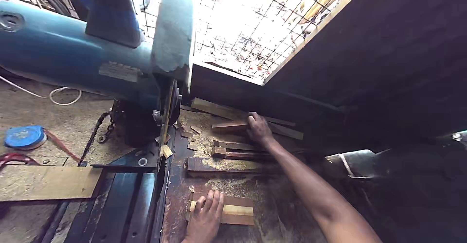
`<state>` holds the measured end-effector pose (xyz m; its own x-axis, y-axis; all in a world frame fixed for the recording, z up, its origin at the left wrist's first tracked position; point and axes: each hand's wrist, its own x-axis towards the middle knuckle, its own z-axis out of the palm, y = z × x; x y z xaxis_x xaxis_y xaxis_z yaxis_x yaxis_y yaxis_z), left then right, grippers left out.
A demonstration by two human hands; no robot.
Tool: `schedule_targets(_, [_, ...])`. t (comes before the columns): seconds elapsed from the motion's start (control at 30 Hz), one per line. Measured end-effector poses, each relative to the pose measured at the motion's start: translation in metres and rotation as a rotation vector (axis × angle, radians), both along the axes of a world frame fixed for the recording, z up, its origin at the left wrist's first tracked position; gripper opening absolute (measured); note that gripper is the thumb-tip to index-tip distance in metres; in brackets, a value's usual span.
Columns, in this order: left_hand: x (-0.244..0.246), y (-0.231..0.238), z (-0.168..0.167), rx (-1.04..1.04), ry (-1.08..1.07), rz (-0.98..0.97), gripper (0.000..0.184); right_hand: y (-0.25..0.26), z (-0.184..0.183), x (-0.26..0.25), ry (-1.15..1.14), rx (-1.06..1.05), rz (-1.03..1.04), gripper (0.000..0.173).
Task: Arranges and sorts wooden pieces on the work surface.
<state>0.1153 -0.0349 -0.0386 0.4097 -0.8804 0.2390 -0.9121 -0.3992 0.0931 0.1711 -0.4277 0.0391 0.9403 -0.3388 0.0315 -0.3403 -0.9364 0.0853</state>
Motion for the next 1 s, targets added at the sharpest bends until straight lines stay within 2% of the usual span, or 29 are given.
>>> schedule_targets(0.07, [-0.001,-0.001,0.002,0.007,0.01,0.003,0.053,0.013,0.016,-0.023,-0.153,-0.109,0.027,0.029])
schedule_targets(0.13, [-0.001,-0.001,0.005,0.022,0.022,-0.006,0.055,0.027,0.032,-0.057,-0.284,-0.14,-0.043,0.029])
schedule_targets(0.23, [-0.001,-0.001,0.011,0.074,0.044,-0.023,0.06,0.06,0.048,-0.119,-0.481,0.018,-0.351,0.046])
schedule_targets(0.33, [-0.002,-0.001,0.014,0.099,0.069,-0.029,0.063,0.111,0.03,-0.189,-0.729,0.19,-0.713,0.05])
schedule_targets(0.4, [-0.003,-0.003,0.014,0.103,0.095,-0.033,0.066,0.144,0.002,-0.237,-0.649,0.248,-0.952,0.059])
schedule_targets(0.47, [-0.003,-0.002,0.014,0.124,0.121,-0.045,0.069,0.172,-0.015,-0.28,-0.425,0.411,-1.181,0.066])
schedule_targets(0.5, [-0.003,-0.001,0.016,0.14,0.133,-0.057,0.07,0.186,-0.02,-0.302,-0.417,0.498,-1.25,0.066])
schedule_targets(0.53, [-0.003,0.0,0.018,0.139,0.133,-0.072,0.066,0.202,-0.022,-0.322,-0.516,0.595,-1.293,0.064])
schedule_targets(0.6, [-0.002,0.0,0.021,0.137,0.145,-0.095,0.063,0.234,-0.022,-0.352,-0.925,0.826,-1.34,0.054])
schedule_targets(0.67, [-0.002,0.004,0.021,0.153,0.158,-0.113,0.068,0.266,-0.022,-0.372,-1.274,0.96,-1.319,0.044])
schedule_targets(0.7, [-0.001,0.003,0.02,0.166,0.156,-0.12,0.073,0.275,-0.022,-0.38,-1.331,0.956,-1.28,0.046])
schedule_targets(0.73, [0.0,0.003,0.02,0.18,0.139,-0.129,0.077,0.284,-0.024,-0.387,-1.28,0.907,-1.256,0.05])
schedule_targets(0.8, [0.0,0.004,0.019,0.182,0.108,-0.145,0.084,0.294,-0.024,-0.4,-0.921,0.768,-1.305,0.06])
schedule_targets(0.83, [0.0,0.004,0.019,0.187,0.093,-0.148,0.086,0.296,-0.025,-0.404,-0.796,0.778,-1.361,0.061])
schedule_targets(0.87, [0.0,0.005,0.02,0.192,0.091,-0.152,0.088,0.3,-0.025,-0.405,-0.79,0.833,-1.414,0.056])
schedule_targets(0.93, [0.001,0.005,0.021,0.191,0.099,-0.157,0.09,0.312,-0.018,-0.401,-1.024,1.019,-1.48,0.039])
schedule_targets(1.0, [0.003,0.008,0.021,0.186,0.112,-0.163,0.086,0.325,-0.009,-0.396,-1.285,1.273,-1.492,0.037])
